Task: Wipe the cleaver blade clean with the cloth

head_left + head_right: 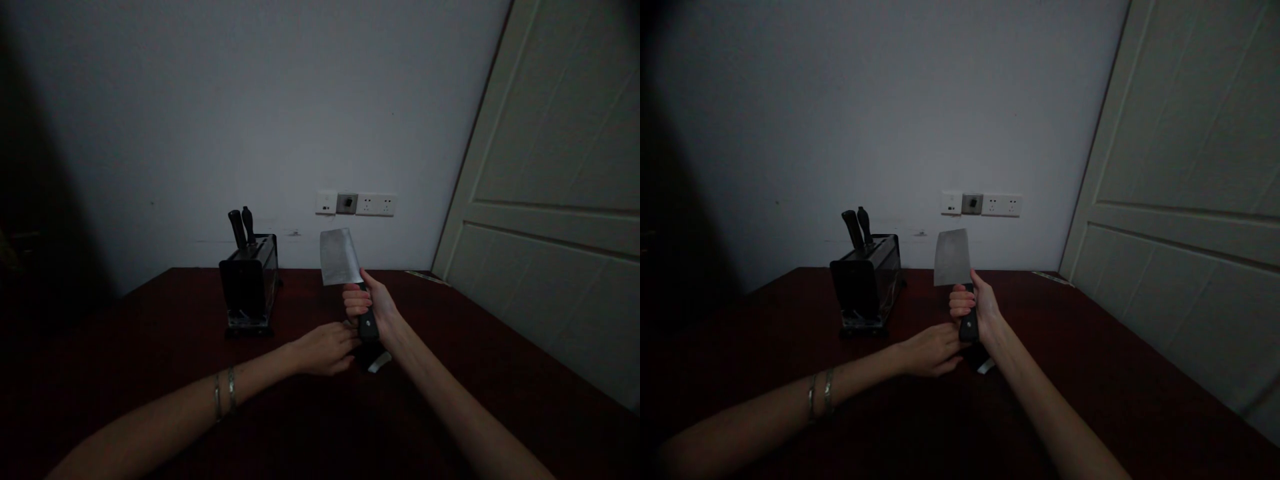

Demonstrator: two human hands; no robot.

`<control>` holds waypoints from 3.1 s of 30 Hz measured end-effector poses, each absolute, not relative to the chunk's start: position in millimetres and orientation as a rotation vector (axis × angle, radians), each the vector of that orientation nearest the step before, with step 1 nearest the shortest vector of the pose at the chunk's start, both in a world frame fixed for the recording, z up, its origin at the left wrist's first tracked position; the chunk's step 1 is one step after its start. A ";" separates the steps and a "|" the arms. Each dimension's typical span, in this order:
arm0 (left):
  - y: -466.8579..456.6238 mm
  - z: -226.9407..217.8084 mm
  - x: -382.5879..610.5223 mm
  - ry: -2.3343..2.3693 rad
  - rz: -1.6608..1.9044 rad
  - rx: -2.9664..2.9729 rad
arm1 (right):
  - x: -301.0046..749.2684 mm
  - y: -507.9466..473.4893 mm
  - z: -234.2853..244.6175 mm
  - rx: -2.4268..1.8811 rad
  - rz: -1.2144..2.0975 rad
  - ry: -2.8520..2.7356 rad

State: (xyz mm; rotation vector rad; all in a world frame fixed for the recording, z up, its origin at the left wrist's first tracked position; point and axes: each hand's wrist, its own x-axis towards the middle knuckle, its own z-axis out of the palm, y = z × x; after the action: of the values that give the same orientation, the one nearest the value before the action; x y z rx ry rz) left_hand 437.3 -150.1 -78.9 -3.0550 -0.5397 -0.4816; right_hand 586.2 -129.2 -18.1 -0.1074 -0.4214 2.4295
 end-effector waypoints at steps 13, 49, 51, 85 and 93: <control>-107.9 -112.3 449.1 -1.105 -0.849 -3.211 | 604.1 -141.0 -57.9 -0.110 2.458 -0.389; -86.3 -18.6 428.9 -0.902 -0.428 -2.886 | 602.9 -137.8 -69.5 -0.114 2.519 -0.493; -87.6 -15.5 428.8 -0.914 -0.368 -2.891 | 602.8 -138.1 -68.4 -0.109 2.509 -0.512; -108.8 -11.5 458.2 -1.149 -0.133 -2.739 | 602.2 -136.4 -71.7 -0.043 2.482 -0.533; -74.2 8.8 456.5 -1.336 -0.077 -2.751 | 599.0 -136.5 -74.1 0.068 2.528 -0.595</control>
State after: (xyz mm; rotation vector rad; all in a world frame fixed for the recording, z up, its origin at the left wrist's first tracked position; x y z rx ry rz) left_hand 456.5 -74.2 8.8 -2.7507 -1.3356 -0.0766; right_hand 599.0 -136.5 -74.1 0.0685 -0.5952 2.5283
